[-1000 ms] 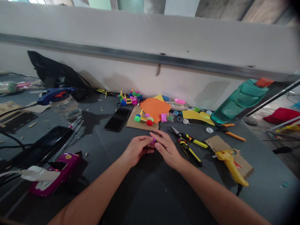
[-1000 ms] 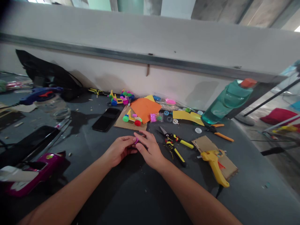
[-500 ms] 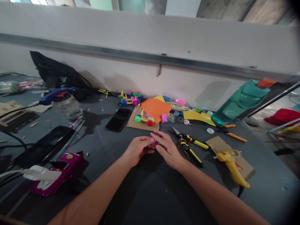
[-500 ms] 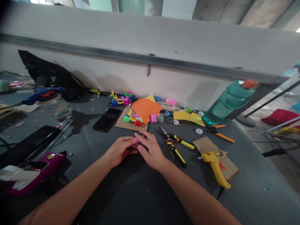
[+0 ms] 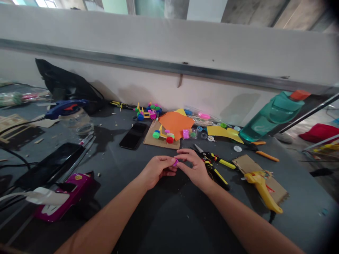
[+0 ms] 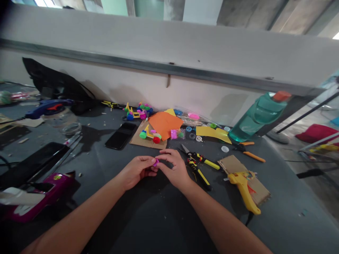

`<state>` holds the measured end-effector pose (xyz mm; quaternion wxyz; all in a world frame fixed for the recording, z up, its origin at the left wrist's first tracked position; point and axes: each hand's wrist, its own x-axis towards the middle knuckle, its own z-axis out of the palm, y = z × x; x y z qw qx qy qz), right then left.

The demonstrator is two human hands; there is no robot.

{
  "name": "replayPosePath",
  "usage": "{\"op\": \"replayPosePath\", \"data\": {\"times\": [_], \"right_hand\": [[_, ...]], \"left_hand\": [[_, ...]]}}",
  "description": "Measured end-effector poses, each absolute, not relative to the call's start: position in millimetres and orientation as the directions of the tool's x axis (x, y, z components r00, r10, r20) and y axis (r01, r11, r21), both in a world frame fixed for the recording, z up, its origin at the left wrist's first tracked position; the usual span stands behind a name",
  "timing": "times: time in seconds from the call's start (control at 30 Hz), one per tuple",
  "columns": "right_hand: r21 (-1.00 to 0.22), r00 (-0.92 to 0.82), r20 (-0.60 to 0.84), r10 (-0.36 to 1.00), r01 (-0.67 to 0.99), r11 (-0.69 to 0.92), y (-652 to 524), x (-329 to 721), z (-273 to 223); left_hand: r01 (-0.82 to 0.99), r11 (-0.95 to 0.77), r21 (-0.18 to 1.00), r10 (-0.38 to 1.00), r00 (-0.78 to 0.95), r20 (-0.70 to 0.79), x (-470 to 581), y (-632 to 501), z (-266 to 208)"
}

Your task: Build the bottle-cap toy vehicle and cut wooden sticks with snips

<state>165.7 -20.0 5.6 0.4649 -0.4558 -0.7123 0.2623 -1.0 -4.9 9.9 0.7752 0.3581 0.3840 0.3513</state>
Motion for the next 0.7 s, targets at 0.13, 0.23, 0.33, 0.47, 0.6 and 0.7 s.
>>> {"op": "replayPosePath", "data": {"times": [0.13, 0.23, 0.33, 0.47, 0.6, 0.7], "right_hand": [[-0.814, -0.092, 0.436, 0.895, 0.384, 0.436, -18.9, 166.3, 3.8], [-0.818, -0.063, 0.454, 0.889, 0.366, 0.444, -17.5, 167.2, 1.4], [-0.814, -0.072, 0.456, 0.887, 0.369, 0.449, -16.8, 167.6, 0.7], [-0.790, -0.121, 0.454, 0.883, 0.404, 0.461, -17.3, 167.3, 1.9], [-0.774, -0.118, 0.456, 0.882, 0.436, 0.459, -18.0, 167.1, 3.1], [-0.771, -0.145, 0.446, 0.883, 0.438, 0.462, -18.7, 166.6, 4.6]], "left_hand": [[-0.291, 0.502, 0.814, 0.826, 0.438, -0.353, -0.6, -4.3, 11.7], [-0.275, 0.510, 0.815, 0.822, 0.434, -0.368, -0.2, -3.6, 11.2], [-0.267, 0.491, 0.829, 0.833, 0.423, -0.357, -0.1, -3.5, 10.4], [-0.247, 0.470, 0.847, 0.843, 0.409, -0.349, -0.1, -3.8, 10.8], [-0.232, 0.467, 0.853, 0.841, 0.415, -0.347, -0.8, -3.5, 10.9], [-0.205, 0.462, 0.863, 0.837, 0.422, -0.348, -1.4, -3.4, 10.4]]}}
